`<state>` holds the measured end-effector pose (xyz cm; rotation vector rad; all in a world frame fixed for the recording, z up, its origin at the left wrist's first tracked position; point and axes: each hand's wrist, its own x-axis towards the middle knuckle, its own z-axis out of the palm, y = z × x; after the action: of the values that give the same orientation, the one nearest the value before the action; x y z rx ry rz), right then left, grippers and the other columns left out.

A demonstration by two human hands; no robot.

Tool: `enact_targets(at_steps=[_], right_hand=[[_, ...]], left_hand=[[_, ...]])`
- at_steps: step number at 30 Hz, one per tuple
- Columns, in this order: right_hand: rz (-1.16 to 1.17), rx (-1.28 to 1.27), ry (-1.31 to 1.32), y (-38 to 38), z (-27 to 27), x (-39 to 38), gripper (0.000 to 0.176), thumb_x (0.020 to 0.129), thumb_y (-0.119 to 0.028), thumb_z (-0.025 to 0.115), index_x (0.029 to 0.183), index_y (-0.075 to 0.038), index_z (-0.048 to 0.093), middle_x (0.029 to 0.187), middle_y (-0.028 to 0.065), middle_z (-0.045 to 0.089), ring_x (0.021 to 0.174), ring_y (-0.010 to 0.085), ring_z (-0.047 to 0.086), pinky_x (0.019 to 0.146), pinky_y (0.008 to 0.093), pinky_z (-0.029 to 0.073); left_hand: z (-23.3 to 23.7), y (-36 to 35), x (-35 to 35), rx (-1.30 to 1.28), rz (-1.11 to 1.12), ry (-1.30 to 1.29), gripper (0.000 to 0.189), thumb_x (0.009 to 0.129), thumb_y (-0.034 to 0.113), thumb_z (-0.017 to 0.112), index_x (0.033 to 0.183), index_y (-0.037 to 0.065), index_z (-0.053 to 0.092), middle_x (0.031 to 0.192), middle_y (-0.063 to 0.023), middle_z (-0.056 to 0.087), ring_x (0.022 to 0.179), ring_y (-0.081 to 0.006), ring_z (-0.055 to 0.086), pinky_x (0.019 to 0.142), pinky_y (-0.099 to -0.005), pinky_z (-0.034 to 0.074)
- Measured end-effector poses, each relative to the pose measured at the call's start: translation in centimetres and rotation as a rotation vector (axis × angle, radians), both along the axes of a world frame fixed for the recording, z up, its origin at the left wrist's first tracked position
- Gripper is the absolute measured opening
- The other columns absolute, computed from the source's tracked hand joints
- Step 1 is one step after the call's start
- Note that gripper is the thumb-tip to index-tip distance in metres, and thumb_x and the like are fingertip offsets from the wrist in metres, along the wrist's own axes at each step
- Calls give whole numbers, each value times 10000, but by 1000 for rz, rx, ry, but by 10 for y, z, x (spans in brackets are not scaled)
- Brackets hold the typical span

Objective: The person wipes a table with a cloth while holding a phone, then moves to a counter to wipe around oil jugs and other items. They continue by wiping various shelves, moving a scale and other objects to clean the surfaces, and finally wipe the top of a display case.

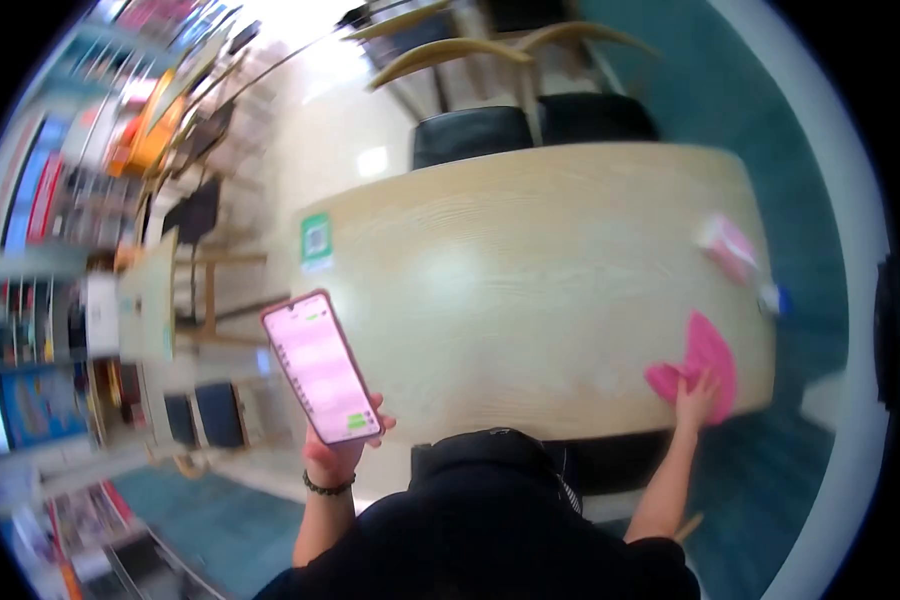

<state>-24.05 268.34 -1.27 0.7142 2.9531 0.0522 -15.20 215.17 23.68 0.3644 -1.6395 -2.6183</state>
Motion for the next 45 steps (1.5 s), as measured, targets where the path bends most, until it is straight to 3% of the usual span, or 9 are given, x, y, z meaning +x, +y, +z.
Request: enact_targets(at_steps=[7,12,14,21,28,33,36,39,45], right_hand=[[616,28,-109,-166,9,-181,668,768,-586,440,1314,-218,328,1398,132,184,1274,393,133,902,639,203],[894,-163,-171,-406,45,-225,637,765,-541,472,1304,-234,330,1406,115,150,1274,399,99,903,665,177],[989,-294,-36,-466,28,-210,522,774,-425,488,1213,-149,435,1262,140,385,1183,334,325,912,505,320],[1551,-529,205,-480,-3,-59,375,712,-365,580,1041,-184,576,1257,90,413,1190,339,324,956,566,234],[1157,-398,109,-252,16,14,512,609,-224,684,1091,-151,529,1136,137,485,1066,340,440,908,449,361],[517,151,253,-79,-32,-9,381,813,-340,505,1109,-101,520,1199,207,443,1090,396,416,941,487,312],[371,60,139,-129,-2,-86,408,849,-395,421,1078,-81,544,1187,221,452,1069,392,429,912,482,328],[680,-119,229,-221,-6,-179,378,812,-393,463,1020,-101,584,1144,222,482,1021,394,451,880,476,339],[806,-213,-64,-476,16,-263,535,801,-534,378,1237,-230,431,1358,131,256,1263,392,152,950,612,157]], left_hand=[[0,18,25,104,228,31,679,733,43,626,1293,-9,246,1238,-221,403,1036,-360,511,747,-339,506],[4,-14,55,76,320,-10,728,698,98,675,1283,-16,258,1215,-221,425,1033,-366,513,716,-333,509],[6,-20,60,78,352,-52,693,714,129,652,1274,-18,272,1183,-224,455,995,-358,540,664,-317,508],[2,-52,73,125,333,-66,542,751,52,560,1227,-54,324,1118,-239,494,902,-349,584,634,-311,528],[3,-82,42,125,217,-67,520,742,81,585,1191,-62,366,1099,-244,510,863,-342,598,605,-304,521],[-11,-86,29,273,74,-17,508,763,28,553,1216,-47,335,1110,-254,494,914,-378,574,639,-337,520],[-17,-82,27,229,91,-115,531,729,86,580,1190,-61,360,1085,-253,521,852,-376,597,566,-316,518],[-18,-82,35,258,106,-158,525,717,94,595,1167,-70,380,1070,-251,530,833,-371,602,574,-325,522],[-25,-88,80,284,266,-240,553,686,115,644,1138,-80,393,1037,-236,547,792,-362,608,580,-339,518]])
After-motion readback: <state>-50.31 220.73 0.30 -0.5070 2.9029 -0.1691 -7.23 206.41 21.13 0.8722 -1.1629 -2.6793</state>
